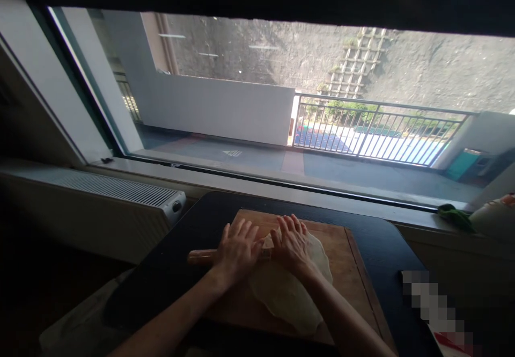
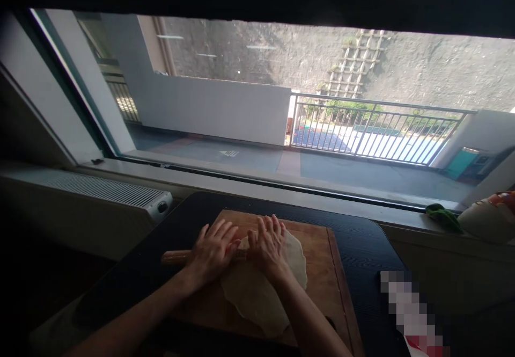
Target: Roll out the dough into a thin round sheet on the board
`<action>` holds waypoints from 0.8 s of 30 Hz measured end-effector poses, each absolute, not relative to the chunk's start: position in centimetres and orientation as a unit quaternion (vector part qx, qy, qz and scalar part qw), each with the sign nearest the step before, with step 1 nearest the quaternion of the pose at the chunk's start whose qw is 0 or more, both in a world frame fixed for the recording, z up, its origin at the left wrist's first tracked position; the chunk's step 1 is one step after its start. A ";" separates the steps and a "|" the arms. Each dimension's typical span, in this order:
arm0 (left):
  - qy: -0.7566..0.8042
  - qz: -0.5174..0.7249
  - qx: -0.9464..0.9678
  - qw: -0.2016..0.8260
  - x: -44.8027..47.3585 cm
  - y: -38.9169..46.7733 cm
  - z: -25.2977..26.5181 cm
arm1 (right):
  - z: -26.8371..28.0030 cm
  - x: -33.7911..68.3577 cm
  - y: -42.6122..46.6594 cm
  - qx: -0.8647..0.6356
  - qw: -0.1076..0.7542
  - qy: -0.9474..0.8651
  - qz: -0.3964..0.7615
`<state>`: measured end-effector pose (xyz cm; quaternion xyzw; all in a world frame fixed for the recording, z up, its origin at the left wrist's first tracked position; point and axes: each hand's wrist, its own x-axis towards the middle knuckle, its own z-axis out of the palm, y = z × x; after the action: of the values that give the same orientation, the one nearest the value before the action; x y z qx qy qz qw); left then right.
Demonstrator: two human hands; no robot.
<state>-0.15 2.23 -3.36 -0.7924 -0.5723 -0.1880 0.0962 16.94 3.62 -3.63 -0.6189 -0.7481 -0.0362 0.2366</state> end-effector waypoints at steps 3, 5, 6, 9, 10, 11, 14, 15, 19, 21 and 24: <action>-0.599 -0.167 -0.781 0.065 -0.3 4.7 -3.3 | -2.9 16.6 6.3 -0.628 0.222 -0.746 -0.005; -0.618 -0.169 -0.766 0.047 -0.4 5.8 -2.8 | -2.3 16.4 7.9 -0.641 0.207 -0.739 0.024; -0.615 -0.183 -0.766 0.049 -0.4 5.8 -2.5 | -2.1 16.4 8.3 -0.646 0.203 -0.735 0.035; -0.531 -0.254 -0.806 0.070 -0.3 2.9 -1.9 | -2.4 16.7 7.0 -0.636 0.211 -0.741 0.036; -0.486 -0.270 -0.829 0.056 -0.4 1.3 -2.0 | -2.6 16.9 6.0 -0.623 0.221 -0.750 0.025; -0.449 -0.273 -0.850 0.031 -0.5 -0.4 -2.1 | -2.9 17.1 4.9 -0.606 0.230 -0.761 0.011; -0.393 -0.256 -0.883 -0.034 -0.6 -4.5 -2.9 | -3.3 17.4 3.5 -0.574 0.239 -0.783 -0.017; -0.399 -0.255 -0.879 -0.045 -0.6 -5.2 -3.2 | -3.3 17.3 3.9 -0.578 0.233 -0.782 -0.017; -0.448 -0.267 -0.852 -0.051 -0.4 -5.4 -3.8 | -2.5 16.5 8.0 -0.633 0.183 -0.752 0.022; -0.447 -0.260 -0.854 -0.048 -0.3 -5.1 -3.7 | -2.3 16.3 8.7 -0.638 0.170 -0.750 0.032; -0.448 -0.256 -0.855 -0.048 -0.3 -5.1 -3.5 | -2.8 16.6 6.0 -0.603 0.179 -0.777 0.019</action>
<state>-0.34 -5.08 -3.55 -0.8551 -0.4480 -0.2564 -0.0478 16.57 5.98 -2.83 -0.6026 -0.7774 0.0191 0.1794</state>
